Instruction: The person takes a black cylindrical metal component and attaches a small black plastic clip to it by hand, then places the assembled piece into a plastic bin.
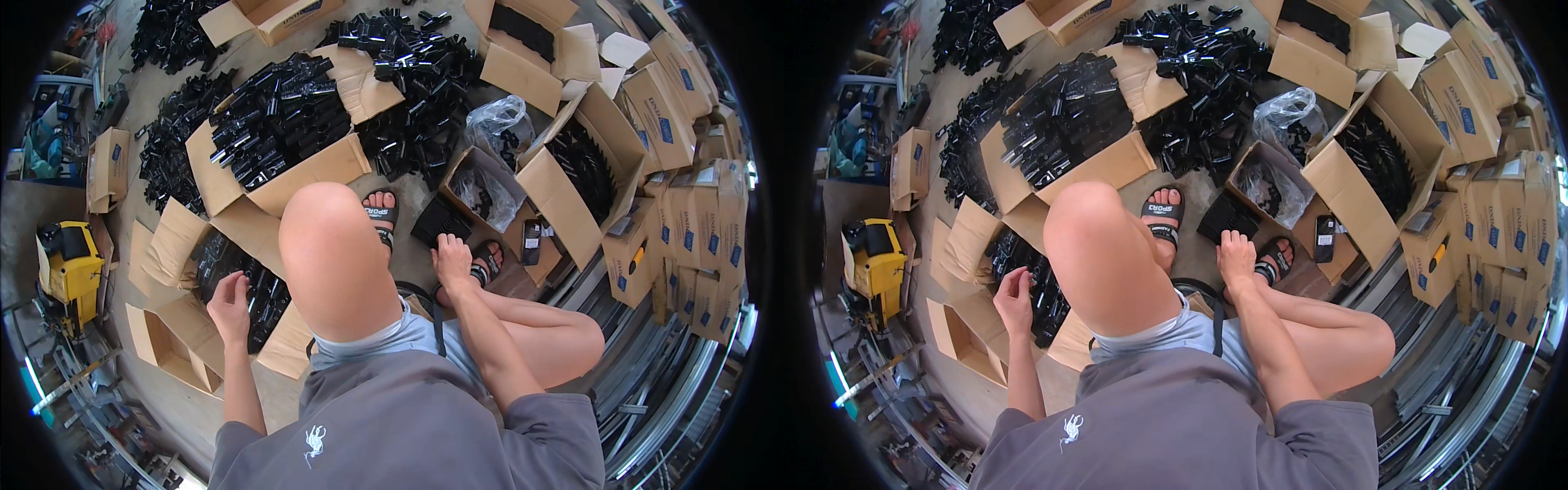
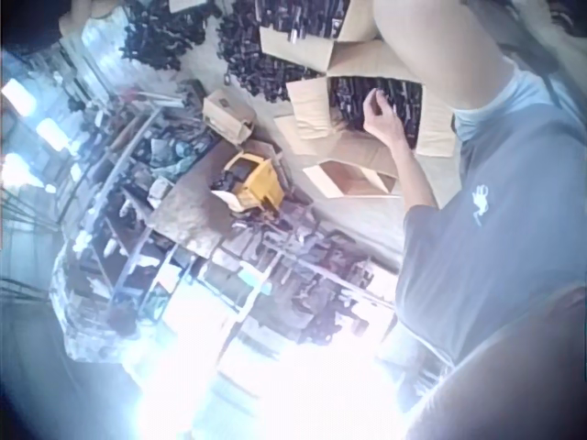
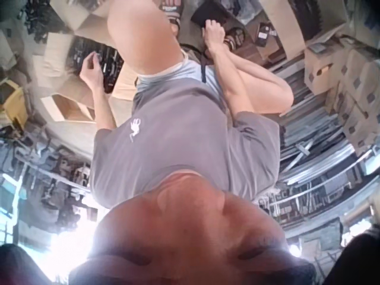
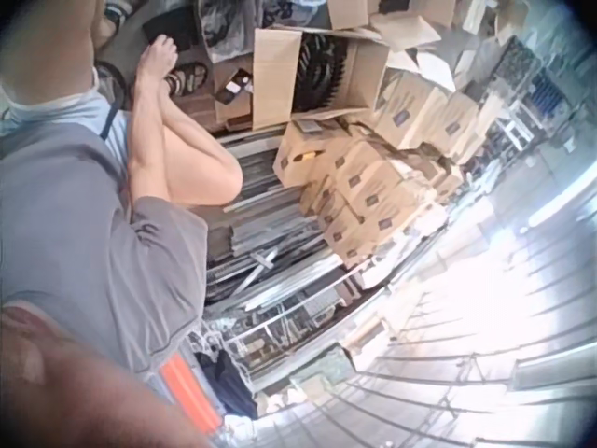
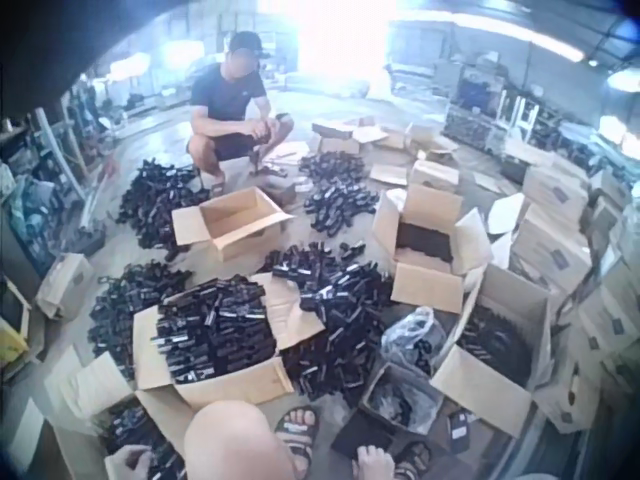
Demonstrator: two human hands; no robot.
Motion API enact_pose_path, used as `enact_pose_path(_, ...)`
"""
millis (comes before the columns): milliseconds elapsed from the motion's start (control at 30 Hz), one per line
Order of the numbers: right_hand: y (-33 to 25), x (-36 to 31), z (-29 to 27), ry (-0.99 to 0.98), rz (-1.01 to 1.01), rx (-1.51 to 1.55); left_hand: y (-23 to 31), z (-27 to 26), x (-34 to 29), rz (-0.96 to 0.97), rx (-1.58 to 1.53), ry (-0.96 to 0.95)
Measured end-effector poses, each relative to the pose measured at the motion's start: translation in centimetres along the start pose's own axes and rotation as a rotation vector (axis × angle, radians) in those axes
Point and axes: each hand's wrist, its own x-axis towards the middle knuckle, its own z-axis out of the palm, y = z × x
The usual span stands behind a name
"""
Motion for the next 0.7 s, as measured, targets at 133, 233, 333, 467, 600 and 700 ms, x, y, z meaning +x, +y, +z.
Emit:
enact_pose_path(133, 0.3, 0.2, 0.8, 0.050, -0.062, -0.081, 2.5, 1.3, 0.1, 0.023, -0.052, -0.030)
enact_pose_path(233, 0.2, -0.1, 1.3, 0.074, -0.043, -0.093, 3.7, 2.2, -0.4, 0.020, -0.098, -0.059)
enact_pose_path(333, 0.3, -0.2, 1.8, 0.081, -0.062, -0.158, 5.2, 3.3, -1.2, 0.063, -0.135, -0.057)
enact_pose_path(467, 0.4, -0.1, 1.5, 0.099, -0.086, -0.243, 8.9, 4.3, -1.5, 0.258, -0.058, -0.020)
enact_pose_path(600, 0.3, 0.3, 1.3, 0.125, -0.143, -0.265, 13.9, 5.3, -1.2, 0.451, -0.138, 0.061)
enact_pose_path(700, -0.3, -0.2, 1.4, 0.126, -0.163, -0.264, 18.1, 4.4, -1.1, 0.750, -0.105, 0.159)
